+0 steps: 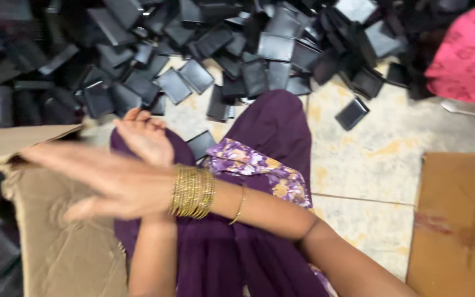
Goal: The person sits on the floor and repeatedly picks up small black plastic containers from a pile, opens them, and places them into a cardboard box. The process is continuous and repetitive.
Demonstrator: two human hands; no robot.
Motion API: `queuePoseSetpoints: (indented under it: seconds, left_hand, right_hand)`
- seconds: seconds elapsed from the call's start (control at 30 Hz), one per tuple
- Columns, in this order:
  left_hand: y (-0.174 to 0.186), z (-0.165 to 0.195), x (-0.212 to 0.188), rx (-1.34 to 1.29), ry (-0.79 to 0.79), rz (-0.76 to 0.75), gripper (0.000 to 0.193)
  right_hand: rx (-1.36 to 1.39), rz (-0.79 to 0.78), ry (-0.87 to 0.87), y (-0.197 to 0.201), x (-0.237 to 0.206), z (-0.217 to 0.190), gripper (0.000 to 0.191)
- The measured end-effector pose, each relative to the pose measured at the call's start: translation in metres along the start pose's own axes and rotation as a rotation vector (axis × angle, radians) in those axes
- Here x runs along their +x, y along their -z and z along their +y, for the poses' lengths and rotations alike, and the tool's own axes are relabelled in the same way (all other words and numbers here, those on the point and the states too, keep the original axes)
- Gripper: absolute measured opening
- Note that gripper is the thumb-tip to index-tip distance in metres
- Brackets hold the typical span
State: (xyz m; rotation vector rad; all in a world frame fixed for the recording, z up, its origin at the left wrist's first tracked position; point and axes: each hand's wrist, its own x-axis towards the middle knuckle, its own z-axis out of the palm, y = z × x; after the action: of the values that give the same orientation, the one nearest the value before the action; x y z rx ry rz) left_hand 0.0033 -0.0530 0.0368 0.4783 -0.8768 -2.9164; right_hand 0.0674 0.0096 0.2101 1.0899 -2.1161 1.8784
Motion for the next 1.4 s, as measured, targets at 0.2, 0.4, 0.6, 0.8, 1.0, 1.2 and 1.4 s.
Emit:
queuePoseSetpoints:
  seconds: [0.2, 0.4, 0.6, 0.8, 1.0, 1.2, 1.4]
  left_hand:
    - [0.0, 0.004, 0.01, 0.078, 0.08, 0.075, 0.035]
    - [-0.009, -0.016, 0.021, 0.143, 0.063, 0.038, 0.027]
    - [-0.03, -0.017, 0.01, 0.314, -0.075, -0.116, 0.025]
    - [-0.072, -0.04, -0.017, 0.367, 0.349, -0.318, 0.054]
    - [-0.06, -0.021, 0.005, 0.116, 0.206, -0.026, 0.065]
    - [-0.042, -0.012, 0.016, 0.022, 0.141, -0.087, 0.06]
    - [-0.055, -0.011, 0.008, 0.05, 0.224, -0.155, 0.06]
  right_hand:
    - [-0.883, 0.589, -0.568, 0.194, -0.157, 0.065, 0.034]
    - [-1.692, 0.646, -1.237, 0.312, -0.383, 0.115, 0.105]
    - [-1.107, 0.559, -1.052, 0.298, -0.345, 0.106, 0.04]
    - [-0.677, 0.306, -0.706, 0.201, -0.159, 0.057, 0.028]
    - [-0.525, 0.108, -0.528, 0.131, -0.088, 0.087, 0.063]
    - [-0.976, 0.013, -0.644, 0.115, -0.092, 0.142, 0.044]
    - [0.014, 0.699, -0.633, 0.135, -0.092, 0.132, 0.031]
